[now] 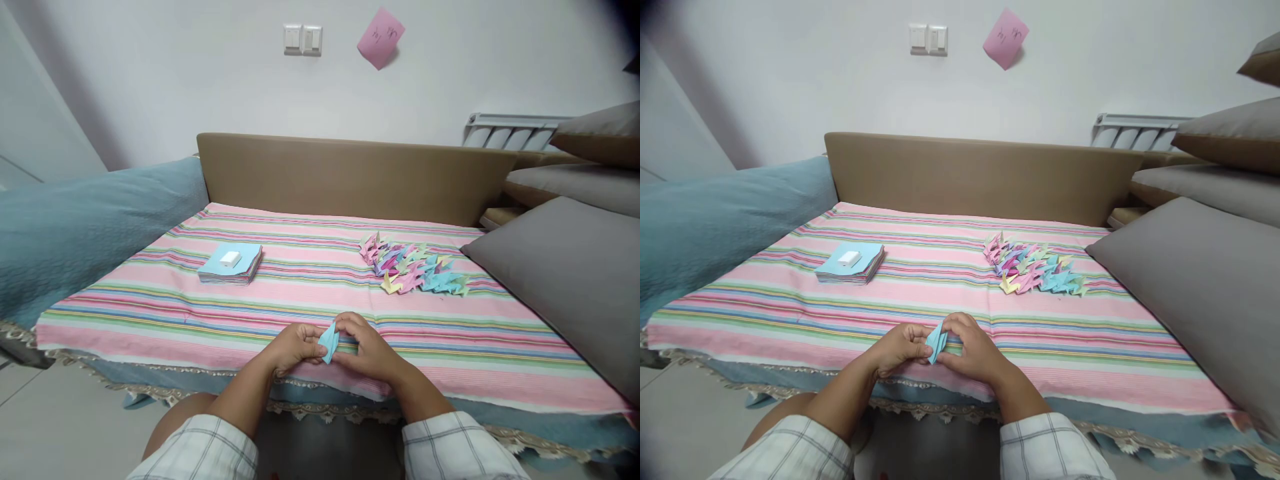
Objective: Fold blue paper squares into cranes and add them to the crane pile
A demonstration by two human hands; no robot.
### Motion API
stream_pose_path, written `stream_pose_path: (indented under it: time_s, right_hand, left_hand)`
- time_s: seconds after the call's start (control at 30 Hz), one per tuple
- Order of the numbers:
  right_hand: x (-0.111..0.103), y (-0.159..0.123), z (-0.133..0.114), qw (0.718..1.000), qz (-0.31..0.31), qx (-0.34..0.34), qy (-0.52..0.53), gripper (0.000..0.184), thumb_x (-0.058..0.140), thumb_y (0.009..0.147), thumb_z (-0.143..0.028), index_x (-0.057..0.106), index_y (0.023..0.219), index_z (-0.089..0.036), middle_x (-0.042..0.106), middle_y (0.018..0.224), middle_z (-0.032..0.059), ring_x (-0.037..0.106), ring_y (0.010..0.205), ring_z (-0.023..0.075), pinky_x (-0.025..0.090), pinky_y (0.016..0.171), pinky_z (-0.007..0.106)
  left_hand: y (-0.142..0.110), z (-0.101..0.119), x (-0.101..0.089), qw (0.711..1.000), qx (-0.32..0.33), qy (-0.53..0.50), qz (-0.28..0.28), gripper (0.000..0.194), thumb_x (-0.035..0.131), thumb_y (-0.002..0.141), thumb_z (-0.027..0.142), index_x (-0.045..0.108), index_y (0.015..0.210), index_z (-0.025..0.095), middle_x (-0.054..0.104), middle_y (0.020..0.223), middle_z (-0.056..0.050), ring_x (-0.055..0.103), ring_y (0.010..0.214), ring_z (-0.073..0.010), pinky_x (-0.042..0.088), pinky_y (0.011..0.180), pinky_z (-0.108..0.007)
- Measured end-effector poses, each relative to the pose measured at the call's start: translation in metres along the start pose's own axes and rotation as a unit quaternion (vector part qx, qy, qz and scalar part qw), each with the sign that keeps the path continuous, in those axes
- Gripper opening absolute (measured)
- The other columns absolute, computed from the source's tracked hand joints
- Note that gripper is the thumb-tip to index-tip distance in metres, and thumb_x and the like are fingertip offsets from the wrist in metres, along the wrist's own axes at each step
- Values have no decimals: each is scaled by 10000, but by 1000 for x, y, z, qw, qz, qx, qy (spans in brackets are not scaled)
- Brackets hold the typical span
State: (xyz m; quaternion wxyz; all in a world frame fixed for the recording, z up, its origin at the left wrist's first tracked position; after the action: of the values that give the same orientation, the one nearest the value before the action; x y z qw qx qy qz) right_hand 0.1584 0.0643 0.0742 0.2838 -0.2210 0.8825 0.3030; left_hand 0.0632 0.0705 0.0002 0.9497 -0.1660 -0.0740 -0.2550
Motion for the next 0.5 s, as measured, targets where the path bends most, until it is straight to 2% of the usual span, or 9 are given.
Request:
stream_pose_path:
  time_s: [0.17, 0.33, 0.5]
  right_hand:
    - [0, 0, 2, 999, -15, -4, 35, 348, 704, 701, -344, 576, 999, -218, 540, 1072, 79, 509, 1008, 202, 425, 868, 344]
    - [-1, 1, -3, 998, -22, -2, 63, 271, 682, 727, -330, 586, 955, -220, 560, 1032, 61, 524, 952, 180, 437, 822, 313]
    - [-1, 1, -5, 996, -19, 14, 91, 301, 695, 702, -346, 574, 944, -214, 561, 988, 43, 527, 847, 155, 447, 740, 278]
  left_hand:
    - [-1, 0, 4, 1000, -2, -9, -29, 484, 814, 516, 314, 697, 946, 125, 657, 658, -13, 559, 566, -97, 437, 610, -218]
    - [-3, -1, 4, 999, -7, -1, -35, 468, 813, 525, 313, 698, 941, 133, 669, 674, -20, 579, 582, -106, 456, 614, -219]
    - [-3, -2, 6, 999, -16, -26, -36, 478, 826, 513, 298, 694, 941, 132, 671, 683, -22, 586, 572, -101, 471, 603, -215]
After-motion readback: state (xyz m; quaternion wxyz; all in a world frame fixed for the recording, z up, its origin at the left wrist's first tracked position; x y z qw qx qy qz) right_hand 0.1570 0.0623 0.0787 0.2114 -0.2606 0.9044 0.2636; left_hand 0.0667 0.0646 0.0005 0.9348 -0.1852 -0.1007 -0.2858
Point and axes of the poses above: each hand's wrist, its own y-axis towards the middle knuckle, its own x-axis out of the palm, z = x × y, the point moved 10 cm from there along y, towards the middle knuckle
